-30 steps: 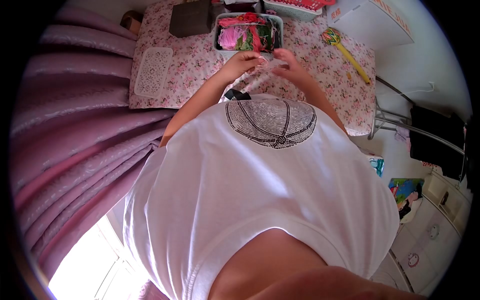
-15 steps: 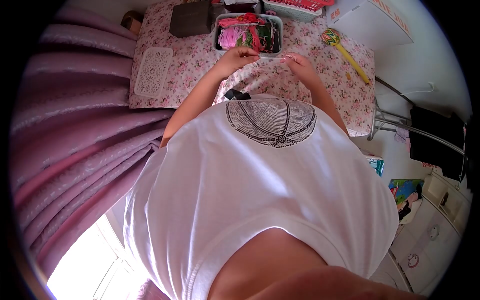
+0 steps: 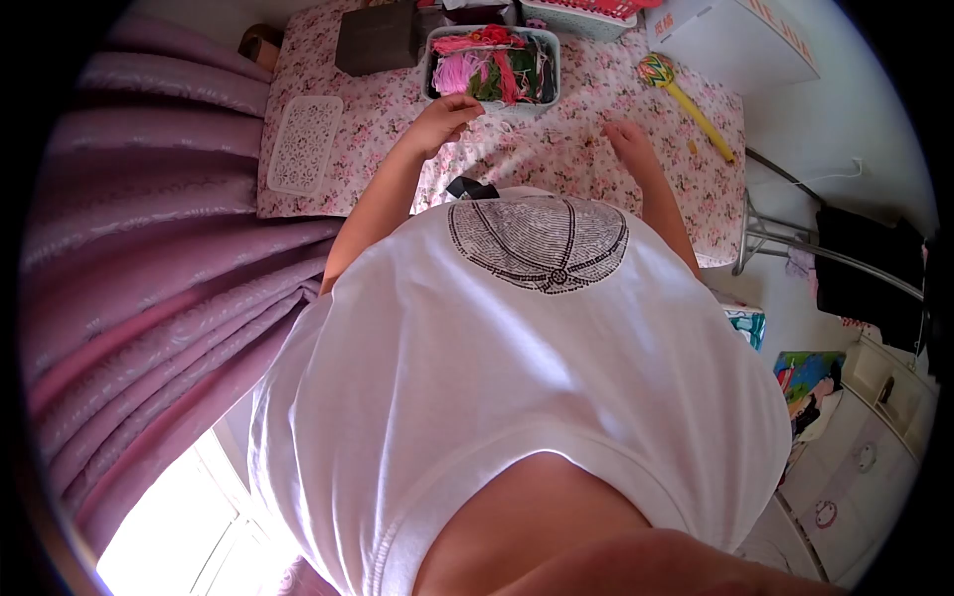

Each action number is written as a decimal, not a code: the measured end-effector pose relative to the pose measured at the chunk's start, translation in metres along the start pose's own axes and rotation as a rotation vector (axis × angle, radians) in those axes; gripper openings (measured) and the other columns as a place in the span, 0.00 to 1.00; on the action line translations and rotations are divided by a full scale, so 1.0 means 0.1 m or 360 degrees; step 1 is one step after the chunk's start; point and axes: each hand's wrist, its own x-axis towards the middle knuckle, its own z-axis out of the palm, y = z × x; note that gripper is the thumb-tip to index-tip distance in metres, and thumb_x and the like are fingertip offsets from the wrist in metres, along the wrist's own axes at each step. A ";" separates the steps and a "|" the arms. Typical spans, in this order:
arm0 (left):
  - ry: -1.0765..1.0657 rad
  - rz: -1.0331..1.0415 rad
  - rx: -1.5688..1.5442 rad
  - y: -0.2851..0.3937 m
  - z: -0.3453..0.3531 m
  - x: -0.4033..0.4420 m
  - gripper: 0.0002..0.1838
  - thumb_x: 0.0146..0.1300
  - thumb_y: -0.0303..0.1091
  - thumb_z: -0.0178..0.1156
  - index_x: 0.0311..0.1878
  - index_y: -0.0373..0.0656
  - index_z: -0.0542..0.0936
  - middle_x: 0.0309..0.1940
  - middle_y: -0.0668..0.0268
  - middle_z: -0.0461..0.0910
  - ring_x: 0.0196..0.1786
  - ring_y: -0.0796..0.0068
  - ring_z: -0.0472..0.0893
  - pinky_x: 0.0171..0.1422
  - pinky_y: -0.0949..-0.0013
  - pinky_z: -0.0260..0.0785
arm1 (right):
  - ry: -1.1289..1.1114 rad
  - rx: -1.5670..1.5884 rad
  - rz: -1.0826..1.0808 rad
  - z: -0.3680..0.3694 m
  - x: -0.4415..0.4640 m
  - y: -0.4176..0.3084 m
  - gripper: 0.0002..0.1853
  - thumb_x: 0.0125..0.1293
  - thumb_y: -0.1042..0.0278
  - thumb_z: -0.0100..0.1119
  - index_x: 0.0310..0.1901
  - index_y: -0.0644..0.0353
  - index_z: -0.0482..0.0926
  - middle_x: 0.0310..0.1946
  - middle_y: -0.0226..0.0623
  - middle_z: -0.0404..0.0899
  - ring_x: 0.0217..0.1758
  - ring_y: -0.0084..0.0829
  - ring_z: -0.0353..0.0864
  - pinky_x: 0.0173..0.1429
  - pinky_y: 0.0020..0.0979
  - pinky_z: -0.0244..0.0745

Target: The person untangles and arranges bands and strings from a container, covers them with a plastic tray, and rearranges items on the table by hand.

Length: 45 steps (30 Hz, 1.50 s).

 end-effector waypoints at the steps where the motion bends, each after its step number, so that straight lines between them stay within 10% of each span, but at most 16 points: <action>1: 0.0004 0.0009 -0.0094 0.01 0.00 -0.01 0.06 0.55 0.34 0.54 0.34 0.43 0.73 0.16 0.78 0.62 0.16 0.89 0.56 0.19 0.83 0.48 | 0.0036 -0.0167 -0.0047 0.02 0.00 0.07 0.13 0.58 0.60 0.47 0.32 0.61 0.75 0.20 0.28 0.68 0.25 0.22 0.66 0.30 0.24 0.63; 7: -0.0141 0.0022 -0.0665 0.10 0.27 0.01 0.04 0.58 0.32 0.51 0.33 0.43 0.70 0.19 0.76 0.62 0.20 0.87 0.59 0.23 0.83 0.52 | -0.0261 -0.0437 0.0088 0.34 -0.04 -0.01 0.15 0.53 0.59 0.53 0.37 0.62 0.75 0.36 0.39 0.75 0.42 0.30 0.72 0.47 0.27 0.64; 10: -0.0136 0.0056 -0.0727 0.21 0.48 0.01 0.04 0.58 0.32 0.51 0.33 0.43 0.70 0.21 0.75 0.64 0.22 0.86 0.61 0.25 0.82 0.56 | -0.0231 -0.0673 -0.0421 0.59 0.04 -0.15 0.18 0.51 0.58 0.56 0.40 0.61 0.74 0.40 0.39 0.74 0.45 0.30 0.72 0.50 0.27 0.64; 17: -0.0095 0.0228 -0.0982 0.22 0.62 0.05 0.04 0.58 0.33 0.50 0.33 0.44 0.70 0.22 0.74 0.66 0.21 0.86 0.62 0.24 0.83 0.55 | -0.0719 0.0068 -0.0587 1.00 0.12 -0.37 0.12 0.56 0.61 0.53 0.36 0.61 0.74 0.29 0.30 0.73 0.35 0.22 0.70 0.40 0.24 0.66; 22: 0.0118 0.0168 -0.0189 0.11 0.22 0.04 0.05 0.56 0.34 0.51 0.31 0.45 0.72 0.21 0.76 0.69 0.18 0.87 0.61 0.22 0.83 0.53 | -0.0583 0.0159 0.0090 0.74 0.02 -0.50 0.08 0.57 0.64 0.52 0.32 0.61 0.74 0.24 0.23 0.68 0.28 0.17 0.64 0.33 0.20 0.62; 27: 0.0017 0.0638 0.1153 -0.03 0.27 0.01 0.14 0.49 0.40 0.57 0.35 0.41 0.75 0.26 0.66 0.76 0.29 0.76 0.73 0.33 0.74 0.64 | -0.0574 0.0105 -0.0274 0.66 0.06 -0.48 0.09 0.57 0.64 0.51 0.32 0.61 0.74 0.24 0.23 0.67 0.28 0.14 0.63 0.33 0.19 0.60; 31: -0.0006 0.0376 0.2036 0.05 0.42 -0.06 0.13 0.51 0.38 0.56 0.36 0.41 0.75 0.24 0.64 0.74 0.30 0.74 0.73 0.35 0.69 0.64 | -0.0531 0.0297 -0.0241 0.65 0.02 -0.71 0.10 0.58 0.65 0.50 0.33 0.63 0.73 0.25 0.23 0.68 0.29 0.15 0.63 0.33 0.19 0.60; 40: 0.0101 0.0093 -0.0854 0.22 0.41 0.00 0.22 0.64 0.44 0.33 0.45 0.36 0.69 0.20 0.72 0.68 0.15 0.87 0.53 0.17 0.84 0.44 | -0.0611 0.0306 -0.0221 0.70 -0.11 -0.75 0.11 0.58 0.62 0.51 0.32 0.62 0.73 0.23 0.22 0.67 0.26 0.13 0.62 0.30 0.18 0.59; 43: -0.0533 0.0050 -0.0786 0.11 0.29 0.05 0.21 0.62 0.43 0.35 0.41 0.36 0.72 0.22 0.70 0.71 0.16 0.86 0.56 0.18 0.82 0.47 | -0.0574 0.0242 -0.0360 0.80 0.03 -0.56 0.10 0.58 0.63 0.51 0.32 0.62 0.73 0.23 0.23 0.68 0.27 0.14 0.63 0.31 0.18 0.59; 45: -0.0655 0.0046 0.0187 0.07 0.23 0.16 0.19 0.60 0.41 0.38 0.36 0.35 0.74 0.23 0.69 0.72 0.19 0.84 0.61 0.21 0.80 0.53 | -0.0434 0.0214 -0.0329 0.78 0.08 -0.56 0.10 0.58 0.63 0.50 0.32 0.62 0.73 0.23 0.23 0.68 0.27 0.14 0.63 0.31 0.18 0.59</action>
